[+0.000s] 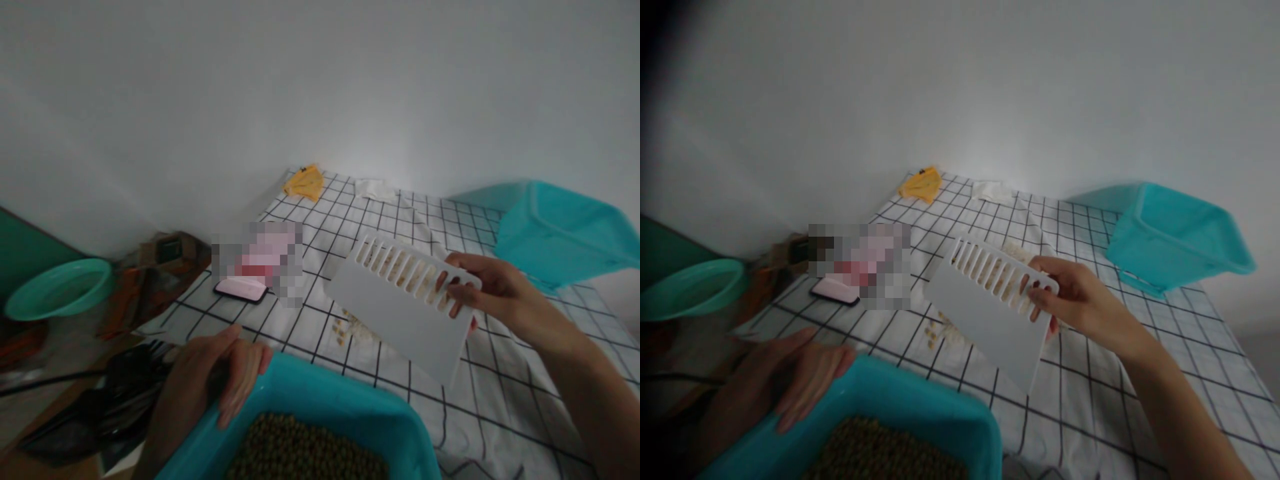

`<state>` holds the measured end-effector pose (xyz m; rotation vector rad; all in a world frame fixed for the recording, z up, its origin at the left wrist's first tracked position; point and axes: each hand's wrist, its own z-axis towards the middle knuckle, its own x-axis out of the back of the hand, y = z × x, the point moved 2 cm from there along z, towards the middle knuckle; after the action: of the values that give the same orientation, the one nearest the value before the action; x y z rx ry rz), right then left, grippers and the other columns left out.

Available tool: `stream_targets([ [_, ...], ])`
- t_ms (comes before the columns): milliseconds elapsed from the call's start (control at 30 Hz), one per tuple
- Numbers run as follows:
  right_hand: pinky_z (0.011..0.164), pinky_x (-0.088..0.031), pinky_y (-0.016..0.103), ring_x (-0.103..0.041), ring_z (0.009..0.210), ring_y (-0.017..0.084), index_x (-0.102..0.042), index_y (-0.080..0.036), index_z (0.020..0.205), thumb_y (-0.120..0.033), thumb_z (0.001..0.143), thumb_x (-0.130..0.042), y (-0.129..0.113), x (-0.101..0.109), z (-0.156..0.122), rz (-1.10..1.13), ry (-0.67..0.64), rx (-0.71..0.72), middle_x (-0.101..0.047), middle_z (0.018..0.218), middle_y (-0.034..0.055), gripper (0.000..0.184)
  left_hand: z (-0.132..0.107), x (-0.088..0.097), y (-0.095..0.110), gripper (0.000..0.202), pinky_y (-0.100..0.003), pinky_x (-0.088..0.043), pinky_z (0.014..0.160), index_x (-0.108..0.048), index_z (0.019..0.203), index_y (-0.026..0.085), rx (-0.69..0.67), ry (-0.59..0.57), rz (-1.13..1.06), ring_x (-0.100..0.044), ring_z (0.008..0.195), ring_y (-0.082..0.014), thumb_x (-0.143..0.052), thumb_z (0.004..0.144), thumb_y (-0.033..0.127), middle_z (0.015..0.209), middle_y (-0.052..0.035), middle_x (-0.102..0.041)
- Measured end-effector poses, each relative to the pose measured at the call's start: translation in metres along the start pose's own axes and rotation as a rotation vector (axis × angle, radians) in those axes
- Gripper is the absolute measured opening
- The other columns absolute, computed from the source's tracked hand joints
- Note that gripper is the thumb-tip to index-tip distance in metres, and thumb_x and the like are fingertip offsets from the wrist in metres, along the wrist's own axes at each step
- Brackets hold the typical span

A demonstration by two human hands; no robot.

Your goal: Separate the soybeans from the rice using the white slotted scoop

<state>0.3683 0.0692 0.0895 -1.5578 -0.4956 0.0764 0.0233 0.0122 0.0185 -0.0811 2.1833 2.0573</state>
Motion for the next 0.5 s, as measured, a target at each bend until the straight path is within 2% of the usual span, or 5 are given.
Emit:
stream_targets([
  [100, 0.041, -0.054, 0.019, -0.067, 0.053, 0.015, -0.069, -0.021, 0.08, -0.036, 0.081, -0.08, -0.0001, -0.0009, -0.0008, 0.001, -0.007, 0.001, -0.065, 0.066, 0.0004, 0.019, 0.003, -0.0016, 0.0018, 0.067, -0.032, -0.046, 0.068, -0.051, 0.037, 0.023, 0.029, -0.038, -0.103, -0.042, 0.032, -0.0115, -0.039, 0.102, 0.033, 0.03, 0.0037, -0.049],
  [267, 0.044, -0.057, 0.017, -0.068, 0.056, 0.014, -0.07, -0.02, 0.084, -0.035, 0.084, -0.078, 0.0003, -0.002, -0.0021, -0.014, -0.038, 0.009, -0.065, 0.07, 0.0005, 0.017, 0.0075, -0.0017, 0.0051, 0.063, -0.031, -0.046, 0.068, -0.055, 0.034, 0.024, 0.031, -0.084, -0.11, -0.044, 0.029, -0.0102, -0.051, 0.096, 0.036, 0.027, 0.0033, -0.051],
  [500, 0.045, -0.057, 0.015, -0.069, 0.059, 0.013, -0.07, -0.018, 0.085, -0.039, 0.089, -0.072, 0.0016, -0.0053, -0.0022, -0.046, -0.113, -0.008, -0.063, 0.072, 0.0009, 0.021, 0.0061, 0.0019, -0.0009, 0.056, -0.035, -0.046, 0.064, -0.061, 0.036, 0.03, 0.037, -0.048, -0.145, -0.042, 0.027, -0.0139, -0.059, 0.091, 0.041, 0.026, 0.0038, -0.051],
])
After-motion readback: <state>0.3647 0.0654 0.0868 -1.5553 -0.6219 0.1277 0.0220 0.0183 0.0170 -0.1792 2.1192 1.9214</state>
